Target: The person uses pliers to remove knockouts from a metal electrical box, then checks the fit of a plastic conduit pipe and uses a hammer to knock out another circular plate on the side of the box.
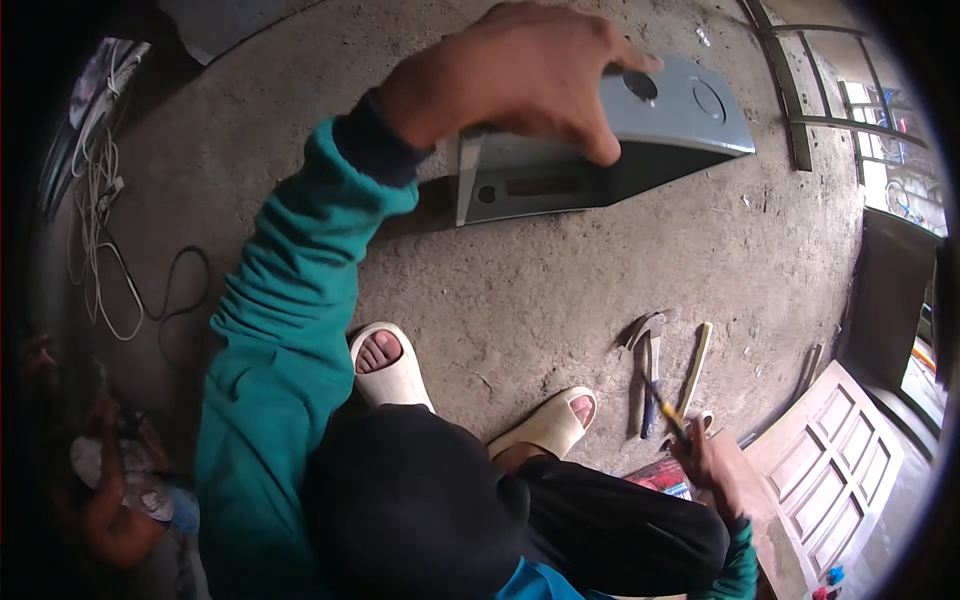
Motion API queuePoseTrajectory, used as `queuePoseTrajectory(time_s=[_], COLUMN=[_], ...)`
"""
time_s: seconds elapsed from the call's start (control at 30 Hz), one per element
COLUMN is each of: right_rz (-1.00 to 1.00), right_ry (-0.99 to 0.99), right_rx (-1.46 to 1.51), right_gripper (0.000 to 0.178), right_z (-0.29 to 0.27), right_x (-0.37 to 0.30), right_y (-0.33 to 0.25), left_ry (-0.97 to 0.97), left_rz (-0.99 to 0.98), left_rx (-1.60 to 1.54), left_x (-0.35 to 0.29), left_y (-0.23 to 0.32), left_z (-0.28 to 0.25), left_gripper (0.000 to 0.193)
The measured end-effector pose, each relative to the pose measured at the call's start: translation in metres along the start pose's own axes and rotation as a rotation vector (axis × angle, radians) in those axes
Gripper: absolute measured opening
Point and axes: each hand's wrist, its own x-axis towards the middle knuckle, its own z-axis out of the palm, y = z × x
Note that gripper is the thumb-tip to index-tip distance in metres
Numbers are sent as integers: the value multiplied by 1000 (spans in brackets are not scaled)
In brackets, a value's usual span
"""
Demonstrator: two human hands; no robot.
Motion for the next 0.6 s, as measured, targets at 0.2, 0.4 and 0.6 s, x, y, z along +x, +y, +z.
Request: queuePoseTrajectory(time_s=[0.2, 0.4, 0.6], right_rz=[-458, -453, -375], right_ry=[406, 555, 602], right_rx=[-378, -254, -272], right_gripper=[78, 81, 76], right_z=[-40, 2, 14], right_x=[130, 206, 227], right_y=[-121, -192, -210], left_ry=[249, 257, 199], left_rz=[170, 211, 267], left_rx=[138, 183, 52], left_x=[-13, -23, -35], left_y=[15, 26, 37], left_z=[43, 53, 33], left_gripper=[67, 60, 62])
